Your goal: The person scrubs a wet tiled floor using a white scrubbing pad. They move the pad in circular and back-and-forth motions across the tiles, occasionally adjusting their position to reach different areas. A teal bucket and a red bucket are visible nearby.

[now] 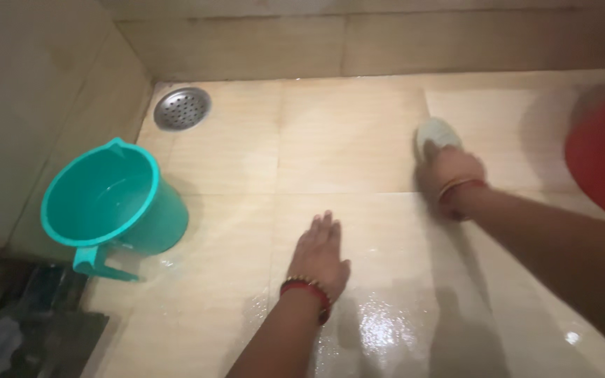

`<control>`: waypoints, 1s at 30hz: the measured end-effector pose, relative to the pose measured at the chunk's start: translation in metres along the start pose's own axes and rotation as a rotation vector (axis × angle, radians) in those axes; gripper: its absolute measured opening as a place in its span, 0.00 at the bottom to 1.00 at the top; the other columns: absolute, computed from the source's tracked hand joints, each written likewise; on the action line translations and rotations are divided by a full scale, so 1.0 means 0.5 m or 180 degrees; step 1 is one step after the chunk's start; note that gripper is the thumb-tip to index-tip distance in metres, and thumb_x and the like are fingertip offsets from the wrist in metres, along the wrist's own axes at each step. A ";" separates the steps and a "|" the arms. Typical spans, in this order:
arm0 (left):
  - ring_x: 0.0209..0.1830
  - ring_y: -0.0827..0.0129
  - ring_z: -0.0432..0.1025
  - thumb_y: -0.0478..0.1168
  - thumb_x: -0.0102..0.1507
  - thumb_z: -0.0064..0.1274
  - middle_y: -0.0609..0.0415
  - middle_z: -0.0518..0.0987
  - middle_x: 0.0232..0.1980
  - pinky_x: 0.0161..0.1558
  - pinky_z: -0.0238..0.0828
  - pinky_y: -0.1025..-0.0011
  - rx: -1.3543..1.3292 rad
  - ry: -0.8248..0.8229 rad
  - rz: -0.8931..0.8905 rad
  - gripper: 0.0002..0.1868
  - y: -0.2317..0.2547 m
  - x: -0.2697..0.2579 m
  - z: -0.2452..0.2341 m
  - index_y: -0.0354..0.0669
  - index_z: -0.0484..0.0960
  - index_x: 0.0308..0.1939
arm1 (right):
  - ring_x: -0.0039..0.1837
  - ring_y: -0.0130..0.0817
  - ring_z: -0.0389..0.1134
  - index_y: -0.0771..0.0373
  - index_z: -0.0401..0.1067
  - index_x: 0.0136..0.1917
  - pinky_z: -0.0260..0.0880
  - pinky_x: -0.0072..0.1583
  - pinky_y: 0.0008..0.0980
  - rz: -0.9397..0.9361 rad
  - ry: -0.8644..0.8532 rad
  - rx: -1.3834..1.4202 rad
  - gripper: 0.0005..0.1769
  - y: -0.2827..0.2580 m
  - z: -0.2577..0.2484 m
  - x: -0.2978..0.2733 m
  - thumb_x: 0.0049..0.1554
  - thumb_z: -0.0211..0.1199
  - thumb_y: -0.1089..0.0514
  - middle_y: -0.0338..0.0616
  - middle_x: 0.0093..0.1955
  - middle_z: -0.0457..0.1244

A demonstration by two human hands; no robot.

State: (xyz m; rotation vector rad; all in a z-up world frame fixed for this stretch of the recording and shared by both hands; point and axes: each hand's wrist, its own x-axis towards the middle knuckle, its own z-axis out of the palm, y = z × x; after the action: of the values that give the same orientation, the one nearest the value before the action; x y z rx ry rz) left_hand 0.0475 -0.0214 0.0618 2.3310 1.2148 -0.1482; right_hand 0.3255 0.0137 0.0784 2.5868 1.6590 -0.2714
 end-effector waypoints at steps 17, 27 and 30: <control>0.81 0.53 0.47 0.48 0.67 0.39 0.40 0.54 0.80 0.77 0.41 0.58 0.0455 0.1367 -0.0754 0.32 -0.029 0.031 0.076 0.38 0.63 0.73 | 0.48 0.51 0.71 0.62 0.63 0.70 0.73 0.49 0.50 -0.0957 -0.0258 0.0766 0.28 -0.069 0.054 -0.327 0.58 0.52 0.54 0.54 0.48 0.70; 0.82 0.60 0.35 0.59 0.67 0.35 0.48 0.42 0.82 0.76 0.28 0.60 0.0470 0.0547 0.0468 0.40 0.200 0.128 0.133 0.41 0.49 0.77 | 0.59 0.60 0.69 0.56 0.63 0.72 0.70 0.61 0.52 0.2780 0.0171 0.0670 0.29 0.407 0.020 -0.421 0.60 0.53 0.45 0.61 0.59 0.67; 0.82 0.60 0.36 0.60 0.67 0.36 0.48 0.44 0.83 0.77 0.29 0.60 0.0491 0.0615 0.0221 0.42 0.182 0.149 0.111 0.40 0.49 0.78 | 0.56 0.59 0.71 0.61 0.68 0.66 0.73 0.58 0.51 0.2588 0.0164 0.0275 0.22 0.398 0.059 -0.415 0.64 0.48 0.49 0.61 0.56 0.69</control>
State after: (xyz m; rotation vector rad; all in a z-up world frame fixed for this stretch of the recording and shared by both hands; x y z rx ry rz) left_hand 0.1712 -0.0362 0.0245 2.5672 1.2499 0.0083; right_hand 0.4179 -0.2602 0.0772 3.0700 0.4953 -0.2216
